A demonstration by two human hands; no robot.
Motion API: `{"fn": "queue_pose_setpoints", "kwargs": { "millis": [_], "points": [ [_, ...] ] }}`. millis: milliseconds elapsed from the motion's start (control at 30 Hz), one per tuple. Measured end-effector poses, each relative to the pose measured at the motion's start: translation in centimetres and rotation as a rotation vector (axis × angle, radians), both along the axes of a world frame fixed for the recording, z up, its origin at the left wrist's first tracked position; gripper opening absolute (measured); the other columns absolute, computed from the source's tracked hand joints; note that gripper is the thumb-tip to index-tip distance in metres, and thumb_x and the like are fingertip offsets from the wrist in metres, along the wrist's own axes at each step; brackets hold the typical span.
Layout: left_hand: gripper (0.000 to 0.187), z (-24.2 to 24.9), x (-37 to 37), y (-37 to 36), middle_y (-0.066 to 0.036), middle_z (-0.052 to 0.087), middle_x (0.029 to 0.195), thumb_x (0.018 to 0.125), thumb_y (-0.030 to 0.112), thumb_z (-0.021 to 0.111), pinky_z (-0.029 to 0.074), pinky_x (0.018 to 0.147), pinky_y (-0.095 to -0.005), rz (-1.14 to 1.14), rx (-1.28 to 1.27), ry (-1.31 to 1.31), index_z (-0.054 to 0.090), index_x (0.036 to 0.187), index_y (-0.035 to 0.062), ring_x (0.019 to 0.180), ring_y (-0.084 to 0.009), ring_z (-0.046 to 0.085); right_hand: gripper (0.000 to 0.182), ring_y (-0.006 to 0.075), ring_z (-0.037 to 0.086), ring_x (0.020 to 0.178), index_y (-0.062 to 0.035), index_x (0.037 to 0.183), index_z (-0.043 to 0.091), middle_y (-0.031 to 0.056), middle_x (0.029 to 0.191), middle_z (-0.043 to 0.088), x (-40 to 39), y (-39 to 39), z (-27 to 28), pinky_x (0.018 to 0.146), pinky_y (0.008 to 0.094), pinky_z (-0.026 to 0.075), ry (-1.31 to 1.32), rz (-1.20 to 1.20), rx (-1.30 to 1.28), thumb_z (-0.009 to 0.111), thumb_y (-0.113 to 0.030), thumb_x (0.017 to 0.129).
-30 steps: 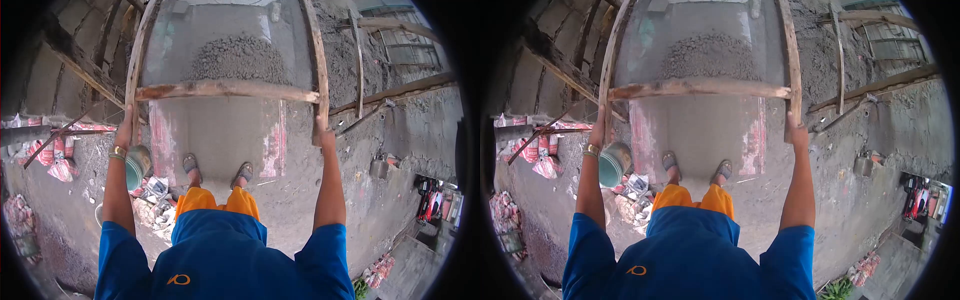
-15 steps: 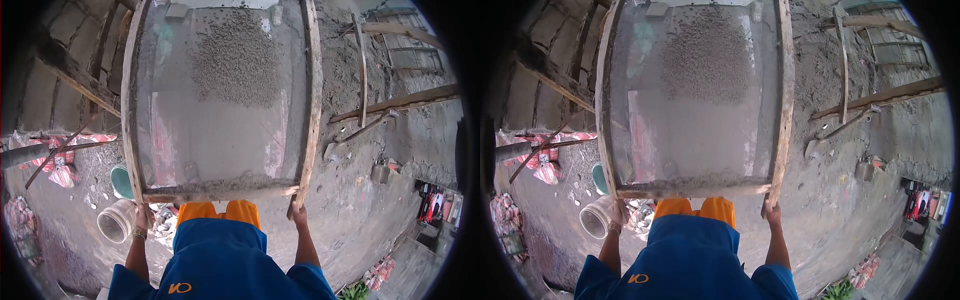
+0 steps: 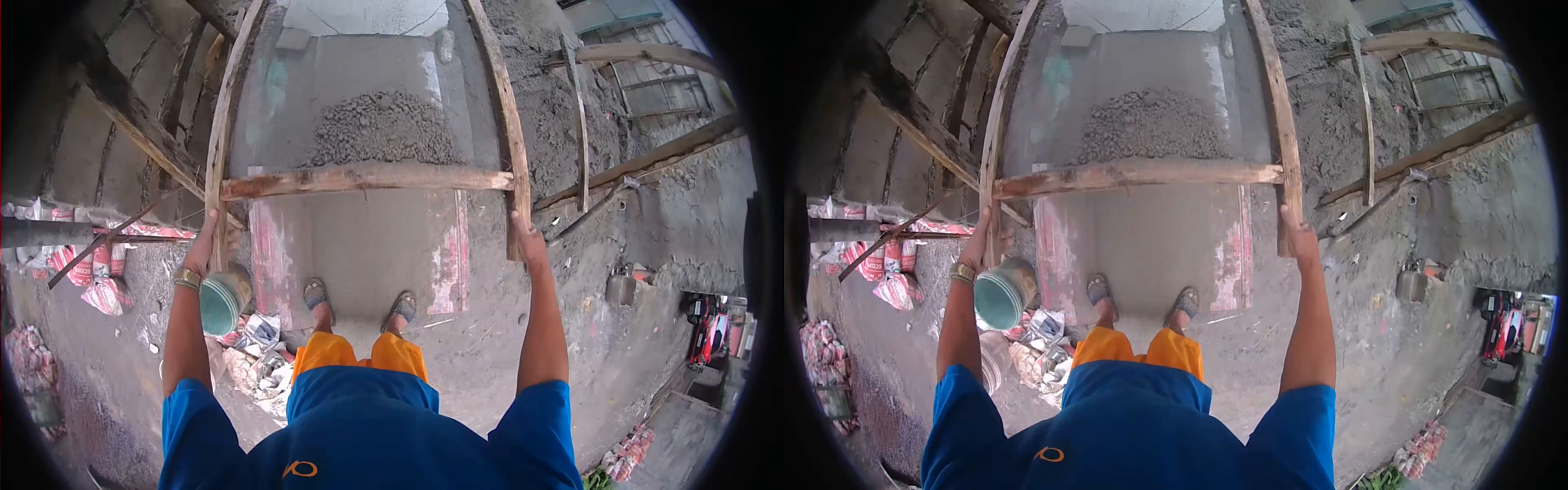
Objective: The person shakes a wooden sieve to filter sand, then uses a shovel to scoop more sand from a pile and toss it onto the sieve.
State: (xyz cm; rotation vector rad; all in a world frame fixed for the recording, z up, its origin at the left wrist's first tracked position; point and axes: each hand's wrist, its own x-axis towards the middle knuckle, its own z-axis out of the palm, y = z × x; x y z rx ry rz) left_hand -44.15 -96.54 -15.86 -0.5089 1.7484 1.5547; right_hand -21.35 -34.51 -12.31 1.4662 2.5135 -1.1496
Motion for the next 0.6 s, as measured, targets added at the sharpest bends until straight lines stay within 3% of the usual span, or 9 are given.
{"fn": "queue_pose_setpoints", "kwargs": {
  "millis": [67, 133, 200, 233, 333, 367, 467, 533, 600],
  "points": [
    [0.076, 5.1, -4.5, 1.7, -0.010, 0.064, 0.090, 0.080, 0.070, 0.046, 0.055, 0.053, -0.0264, 0.082, 0.071, 0.117, 0.044, 0.125, 0.0081, 0.068, -0.0173, 0.065, 0.094, 0.0347, 0.059, 0.101, 0.0158, 0.108, 0.057, 0.0312, 0.100, 0.061, -3.3, 1.3, 3.8, 0.086, 0.0397, 0.043, -0.009, 0.004, 0.031, 0.053, -0.072, 0.073],
    [0.073, 8.2, -5.8, 1.7, -0.010, 0.064, 0.087, 0.081, 0.069, 0.047, 0.055, 0.052, -0.0257, 0.016, 0.083, 0.114, 0.046, 0.122, 0.0083, 0.066, -0.0168, 0.065, 0.090, 0.0258, 0.058, 0.089, 0.0103, 0.109, 0.060, 0.0186, 0.094, 0.063, -5.5, 1.6, 5.8, 0.081, 0.0353, 0.044, -0.076, 0.072, 0.014, 0.056, -0.072, 0.072],
    [0.065, 9.0, -5.6, 1.5, -0.007, 0.063, 0.077, 0.080, 0.066, 0.051, 0.052, 0.045, -0.0244, -0.036, 0.095, 0.073, 0.050, 0.110, 0.0093, 0.059, -0.0156, 0.063, 0.091, 0.0271, 0.059, 0.091, 0.0116, 0.109, 0.058, 0.0195, 0.095, 0.062, -3.7, 0.4, 3.5, 0.082, 0.0354, 0.044, -0.055, 0.034, 0.054, 0.056, -0.071, 0.072],
    [0.060, 7.9, -3.6, 0.9, -0.005, 0.062, 0.070, 0.080, 0.066, 0.053, 0.048, 0.039, -0.0238, -0.031, 0.101, 0.041, 0.052, 0.102, 0.0100, 0.053, -0.0150, 0.061, 0.092, 0.0284, 0.059, 0.093, 0.0130, 0.110, 0.057, 0.0205, 0.096, 0.062, -1.4, -0.6, 0.6, 0.082, 0.0355, 0.044, -0.064, -0.010, 0.080, 0.057, -0.071, 0.072],
    [0.056, -2.4, 4.2, -3.5, -0.005, 0.060, 0.066, 0.080, 0.065, 0.053, 0.044, 0.041, -0.0275, 0.082, 0.120, -0.076, 0.053, 0.093, 0.0107, 0.049, -0.0151, 0.056, 0.058, 0.0182, 0.061, 0.060, 0.0004, 0.096, 0.056, 0.0082, 0.076, 0.061, 10.2, -2.2, -11.6, 0.054, 0.0323, 0.051, 0.109, -0.188, -0.196, 0.066, -0.054, 0.077],
    [0.055, -3.9, 8.1, -4.1, -0.005, 0.058, 0.068, 0.080, 0.065, 0.053, 0.045, 0.045, -0.0287, 0.194, 0.277, -0.280, 0.054, 0.090, 0.0110, 0.052, -0.0166, 0.056, 0.054, 0.0150, 0.059, 0.067, -0.0013, 0.100, 0.056, 0.0057, 0.080, 0.060, 14.2, -4.0, -12.5, 0.059, 0.0304, 0.049, 0.077, -0.212, -0.241, 0.065, -0.051, 0.080],
    [0.060, -9.8, 20.5, -9.4, -0.006, 0.058, 0.071, 0.076, 0.066, 0.058, 0.051, 0.051, -0.0313, 0.110, 0.176, -0.247, 0.055, 0.093, 0.0083, 0.059, -0.0193, 0.059, 0.040, 0.0094, 0.052, 0.079, -0.0020, 0.112, 0.054, 0.0001, 0.089, 0.057, 25.3, -9.8, -13.4, 0.069, 0.0273, 0.045, 0.207, -0.257, -0.471, 0.059, -0.033, 0.087],
    [0.065, -11.1, 28.6, -12.0, -0.008, 0.059, 0.071, 0.073, 0.063, 0.063, 0.053, 0.051, -0.0318, 0.241, 0.156, -0.218, 0.055, 0.095, 0.0015, 0.057, -0.0198, 0.060, 0.043, 0.0082, 0.050, 0.079, -0.0014, 0.112, 0.051, 0.0001, 0.090, 0.056, 31.8, -12.7, -13.8, 0.068, 0.0267, 0.044, 0.167, -0.243, -0.352, 0.061, -0.032, 0.084],
    [0.068, -10.7, 33.4, -13.4, -0.008, 0.058, 0.070, 0.069, 0.066, 0.064, 0.051, 0.049, -0.0315, 0.258, 0.103, -0.112, 0.055, 0.096, 0.0043, 0.057, -0.0203, 0.060, 0.048, 0.0083, 0.050, 0.078, -0.0009, 0.111, 0.051, 0.0005, 0.089, 0.056, 36.5, -14.6, -14.1, 0.067, 0.0261, 0.044, 0.217, -0.232, -0.292, 0.064, -0.035, 0.081]
  ]
}}
